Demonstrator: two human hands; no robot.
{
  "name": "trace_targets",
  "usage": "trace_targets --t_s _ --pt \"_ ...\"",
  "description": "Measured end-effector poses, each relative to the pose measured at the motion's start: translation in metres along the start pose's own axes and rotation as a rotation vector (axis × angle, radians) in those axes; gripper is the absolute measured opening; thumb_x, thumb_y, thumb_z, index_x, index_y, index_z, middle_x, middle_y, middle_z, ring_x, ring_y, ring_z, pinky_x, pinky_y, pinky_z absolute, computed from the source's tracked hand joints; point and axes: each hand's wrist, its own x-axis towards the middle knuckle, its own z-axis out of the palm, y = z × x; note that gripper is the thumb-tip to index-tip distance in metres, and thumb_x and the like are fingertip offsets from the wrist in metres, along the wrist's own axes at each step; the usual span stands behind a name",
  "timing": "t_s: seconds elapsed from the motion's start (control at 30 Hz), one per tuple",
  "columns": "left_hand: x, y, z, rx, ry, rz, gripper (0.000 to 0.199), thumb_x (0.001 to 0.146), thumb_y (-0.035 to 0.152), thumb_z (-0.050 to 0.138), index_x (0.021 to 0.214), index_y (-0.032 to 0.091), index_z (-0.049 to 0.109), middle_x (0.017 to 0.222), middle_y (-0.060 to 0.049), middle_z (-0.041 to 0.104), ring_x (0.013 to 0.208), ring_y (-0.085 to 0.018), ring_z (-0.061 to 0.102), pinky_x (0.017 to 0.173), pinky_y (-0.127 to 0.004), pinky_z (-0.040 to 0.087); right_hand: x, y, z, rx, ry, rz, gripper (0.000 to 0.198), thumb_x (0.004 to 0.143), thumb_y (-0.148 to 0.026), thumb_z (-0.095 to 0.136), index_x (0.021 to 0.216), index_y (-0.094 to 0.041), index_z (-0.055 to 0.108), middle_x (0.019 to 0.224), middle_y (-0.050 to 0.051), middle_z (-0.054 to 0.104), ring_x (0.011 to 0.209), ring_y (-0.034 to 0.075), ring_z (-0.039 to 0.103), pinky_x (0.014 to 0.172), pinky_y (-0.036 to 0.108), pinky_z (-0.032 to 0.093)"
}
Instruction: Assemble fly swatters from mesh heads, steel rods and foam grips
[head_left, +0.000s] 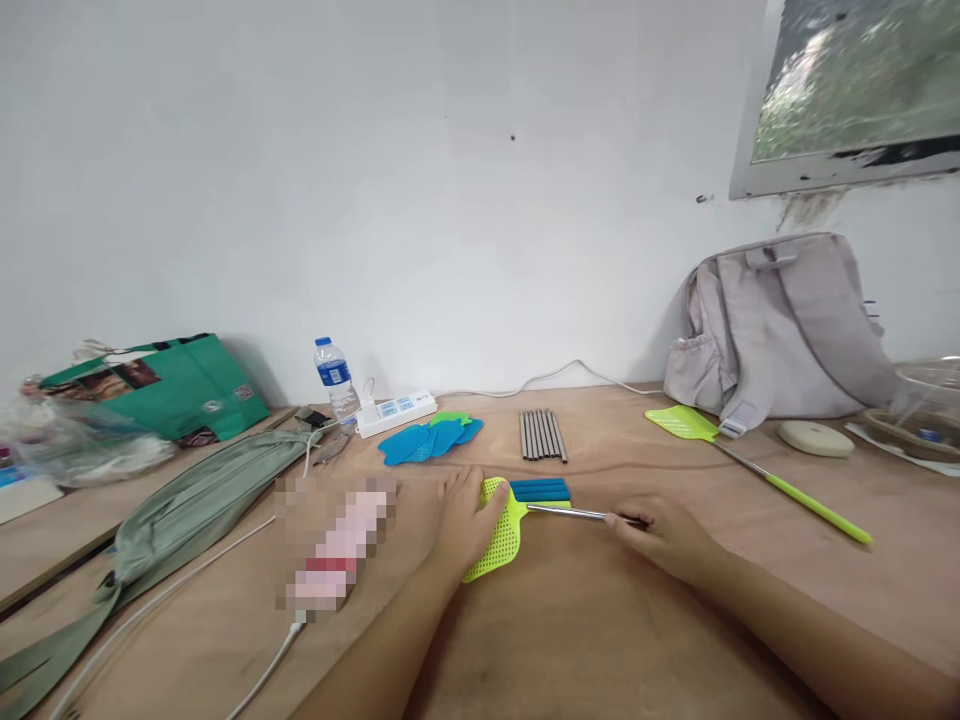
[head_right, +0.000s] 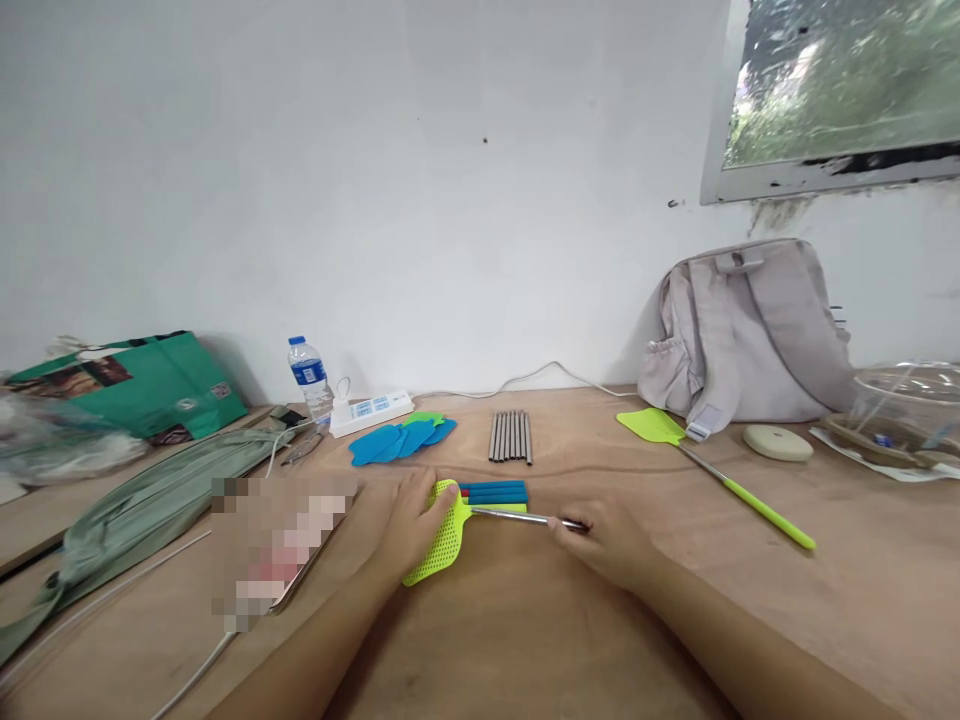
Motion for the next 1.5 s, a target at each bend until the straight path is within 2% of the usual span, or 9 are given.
trace_targets --t_s 0.2,0.3,0.43,0.87,1.2,1.33,1.5 --pt "-0.002 0.004 -0.002 0.231 -0.032 0.136 0.032 0.084 0.047 0.032 0.071 0.020 0.043 0.081 -0.005 0.053 0.080 -0.021 0.048 0.068 -0.033 0.035 0.000 0.013 -0.013 -0.289 0.044 -0.143 0.028 0.076 -0.030 0.043 0.051 -0.017 0.046 0.047 -0.001 0.048 0.046 0.009 0.039 0.048 0.024 0.019" --pt "-0.004 0.007 -0.002 0.310 -0.042 0.189 0.033 0.084 0.048 0.032 0.074 0.019 0.045 0.082 -0.006 0.054 0.080 -0.022 0.049 0.067 -0.033 0.035 -0.001 0.018 -0.015 -0.338 0.049 -0.175 0.024 0.072 -0.026 0.046 0.051 -0.017 0.050 0.047 0.000 0.052 0.045 0.009 0.041 0.048 0.023 0.021" --pt "-0.007 0.010 -0.002 0.331 -0.059 0.159 0.035 0.084 0.049 0.031 0.076 0.019 0.046 0.082 -0.007 0.055 0.080 -0.023 0.050 0.066 -0.033 0.036 -0.001 0.020 -0.014 -0.325 0.071 -0.172 0.022 0.071 -0.025 0.048 0.050 -0.018 0.052 0.046 0.000 0.053 0.044 0.009 0.043 0.047 0.022 0.022" --pt "-0.017 0.020 0.005 0.281 -0.001 0.132 0.030 0.082 0.046 0.038 0.075 0.019 0.048 0.080 -0.007 0.054 0.081 -0.024 0.048 0.069 -0.036 0.036 -0.001 0.022 -0.026 -0.310 -0.002 -0.243 0.023 0.071 -0.025 0.049 0.049 -0.018 0.047 0.045 -0.001 0.052 0.042 0.009 0.042 0.046 0.022 0.024" --pt "-0.026 0.025 0.010 0.202 0.065 0.103 0.030 0.082 0.048 0.039 0.076 0.019 0.047 0.083 -0.007 0.053 0.082 -0.023 0.046 0.071 -0.037 0.036 -0.005 0.024 -0.035 -0.331 -0.030 -0.223 0.030 0.074 -0.033 0.048 0.048 -0.020 0.043 0.044 -0.002 0.046 0.043 0.010 0.040 0.047 0.023 0.026" --pt "-0.029 0.026 0.010 0.087 0.095 0.092 0.024 0.082 0.043 0.042 0.079 0.020 0.045 0.082 -0.004 0.052 0.081 -0.022 0.046 0.072 -0.037 0.036 -0.005 0.024 -0.036 -0.301 -0.038 -0.222 0.030 0.074 -0.035 0.047 0.048 -0.021 0.044 0.043 -0.002 0.044 0.042 0.009 0.038 0.046 0.024 0.026" --pt "-0.033 0.024 0.009 -0.071 0.143 0.054 0.017 0.080 0.037 0.045 0.084 0.020 0.043 0.086 -0.004 0.052 0.086 -0.021 0.047 0.075 -0.037 0.036 -0.006 0.026 -0.037 -0.332 -0.009 -0.304 0.027 0.077 -0.032 0.048 0.052 -0.020 0.049 0.043 -0.002 0.043 0.042 0.008 0.038 0.046 0.023 0.028"
